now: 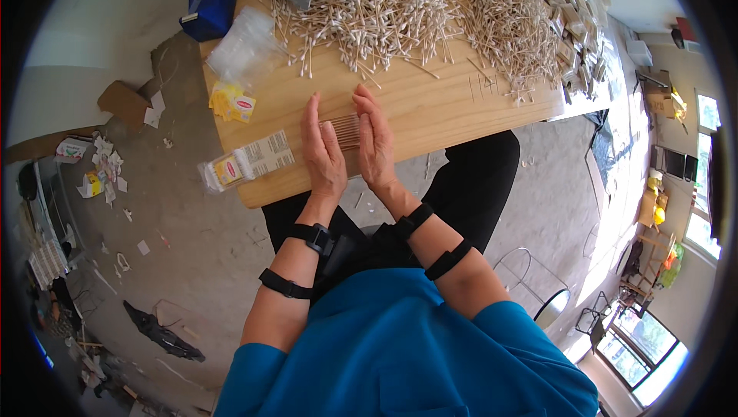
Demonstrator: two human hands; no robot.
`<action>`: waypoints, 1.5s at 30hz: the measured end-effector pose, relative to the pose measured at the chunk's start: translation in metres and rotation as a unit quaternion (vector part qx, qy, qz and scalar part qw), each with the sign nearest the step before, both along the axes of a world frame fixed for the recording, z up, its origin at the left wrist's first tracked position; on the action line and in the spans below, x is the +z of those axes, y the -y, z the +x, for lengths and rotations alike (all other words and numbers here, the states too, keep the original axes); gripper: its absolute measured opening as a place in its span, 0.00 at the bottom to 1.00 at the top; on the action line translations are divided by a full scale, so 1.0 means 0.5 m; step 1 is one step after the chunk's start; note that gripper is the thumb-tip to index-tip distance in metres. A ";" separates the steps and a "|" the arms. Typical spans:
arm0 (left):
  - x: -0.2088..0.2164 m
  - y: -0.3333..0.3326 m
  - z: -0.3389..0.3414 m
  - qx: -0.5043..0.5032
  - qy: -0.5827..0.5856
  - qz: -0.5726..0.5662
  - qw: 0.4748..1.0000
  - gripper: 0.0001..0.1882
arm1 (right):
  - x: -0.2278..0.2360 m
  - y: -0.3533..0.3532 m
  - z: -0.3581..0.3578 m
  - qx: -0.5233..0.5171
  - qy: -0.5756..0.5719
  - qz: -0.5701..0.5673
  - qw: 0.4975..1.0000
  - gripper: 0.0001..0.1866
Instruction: Packaging cotton swabs into small plastic containers by hand.
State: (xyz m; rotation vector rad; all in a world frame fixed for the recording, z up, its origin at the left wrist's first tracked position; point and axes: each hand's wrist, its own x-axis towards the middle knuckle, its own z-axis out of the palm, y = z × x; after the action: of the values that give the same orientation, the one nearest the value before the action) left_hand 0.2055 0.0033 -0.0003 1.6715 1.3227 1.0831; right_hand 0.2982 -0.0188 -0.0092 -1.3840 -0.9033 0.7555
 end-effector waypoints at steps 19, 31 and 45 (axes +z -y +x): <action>0.002 -0.012 -0.126 0.063 -0.017 -0.002 0.998 0.23 | -0.021 -0.040 -0.097 0.030 -0.162 0.040 0.986 0.15; 0.009 0.014 -0.157 -0.036 -0.186 0.052 0.981 0.37 | 0.037 0.008 -0.017 0.156 0.227 -0.036 0.961 0.26; 0.008 0.008 -0.140 0.008 -0.205 0.072 0.976 0.32 | 0.022 0.004 -0.020 0.140 0.203 -0.032 0.968 0.21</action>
State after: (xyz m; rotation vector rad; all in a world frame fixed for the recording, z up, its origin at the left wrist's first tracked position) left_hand 0.1353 -0.0006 0.0038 2.0775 1.5415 0.8882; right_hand 0.2880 -0.0209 0.0017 -1.5147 -1.4300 0.7275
